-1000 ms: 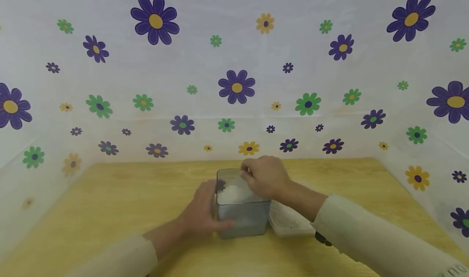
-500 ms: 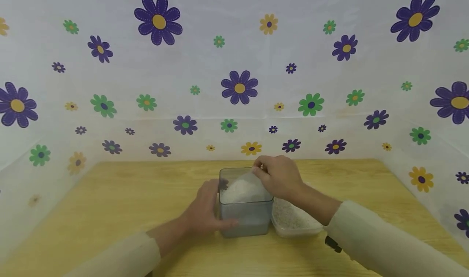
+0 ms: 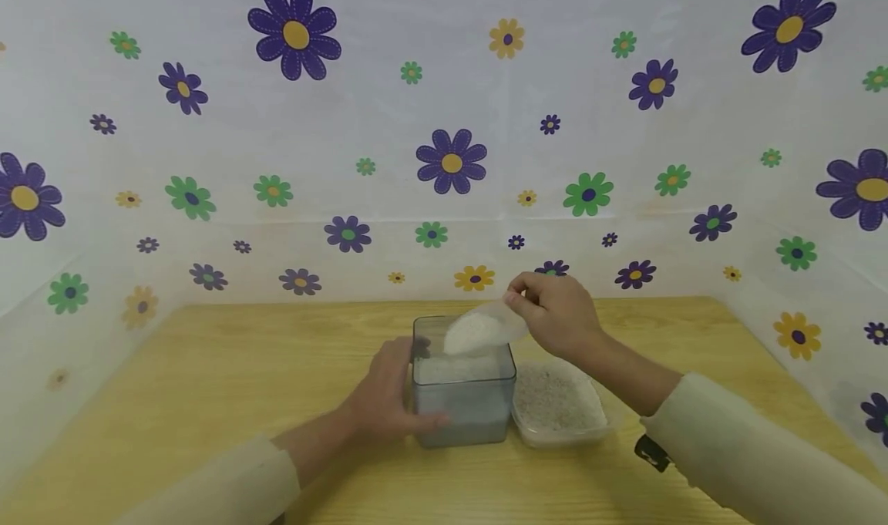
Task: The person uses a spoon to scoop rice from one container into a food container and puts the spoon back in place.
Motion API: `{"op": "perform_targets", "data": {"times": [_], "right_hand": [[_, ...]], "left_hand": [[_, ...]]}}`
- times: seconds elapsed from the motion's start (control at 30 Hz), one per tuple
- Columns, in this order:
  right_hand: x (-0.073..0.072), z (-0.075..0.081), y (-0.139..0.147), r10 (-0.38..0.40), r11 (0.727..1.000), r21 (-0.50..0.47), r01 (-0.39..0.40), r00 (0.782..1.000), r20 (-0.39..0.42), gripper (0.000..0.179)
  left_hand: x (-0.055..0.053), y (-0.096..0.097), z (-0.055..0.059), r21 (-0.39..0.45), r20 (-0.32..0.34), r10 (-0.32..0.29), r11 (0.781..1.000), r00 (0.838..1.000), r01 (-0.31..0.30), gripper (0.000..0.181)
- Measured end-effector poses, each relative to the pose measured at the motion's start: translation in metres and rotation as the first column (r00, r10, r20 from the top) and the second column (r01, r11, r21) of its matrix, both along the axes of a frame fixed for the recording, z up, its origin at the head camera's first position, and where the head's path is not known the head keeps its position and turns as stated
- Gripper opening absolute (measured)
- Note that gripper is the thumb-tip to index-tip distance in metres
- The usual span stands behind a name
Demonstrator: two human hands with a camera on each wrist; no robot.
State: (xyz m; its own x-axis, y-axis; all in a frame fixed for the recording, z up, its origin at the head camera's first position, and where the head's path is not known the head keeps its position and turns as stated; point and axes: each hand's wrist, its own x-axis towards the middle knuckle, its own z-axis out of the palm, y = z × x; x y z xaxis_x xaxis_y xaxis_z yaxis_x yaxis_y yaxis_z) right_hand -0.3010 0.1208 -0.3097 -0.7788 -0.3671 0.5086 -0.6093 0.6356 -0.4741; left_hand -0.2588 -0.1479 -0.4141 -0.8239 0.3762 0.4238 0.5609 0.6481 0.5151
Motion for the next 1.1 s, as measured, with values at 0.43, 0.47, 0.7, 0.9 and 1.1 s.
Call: {"op": "perform_targets", "data": {"times": [0.43,0.47,0.7,0.9,1.1], "right_hand": [[0.001,-0.002,0.054,-0.099,0.995,0.001,0.099,0.995,0.02,0.018],[0.002,-0.004,0.059,-0.105,0.994,0.006,0.105,0.994,0.023,0.018],[0.004,-0.02,0.092,-0.125,0.991,0.049,0.123,0.99,0.061,0.021],[0.004,-0.035,0.118,-0.089,0.991,0.105,0.077,0.99,0.112,0.019],[0.003,-0.043,0.137,-0.083,0.987,0.148,0.062,0.987,0.138,0.017]], "left_hand": [[0.004,-0.001,0.001,-0.019,0.024,0.01,1.0,1.0,-0.01,0.094],[0.004,-0.001,0.001,-0.017,0.028,0.011,1.0,1.0,-0.01,0.094],[0.006,0.0,0.003,-0.004,0.066,0.011,1.0,0.998,-0.011,0.094],[0.006,0.001,0.004,0.002,0.085,0.014,1.0,0.996,-0.014,0.095],[0.006,0.002,0.005,0.01,0.085,0.014,1.0,0.996,-0.015,0.095]]}}
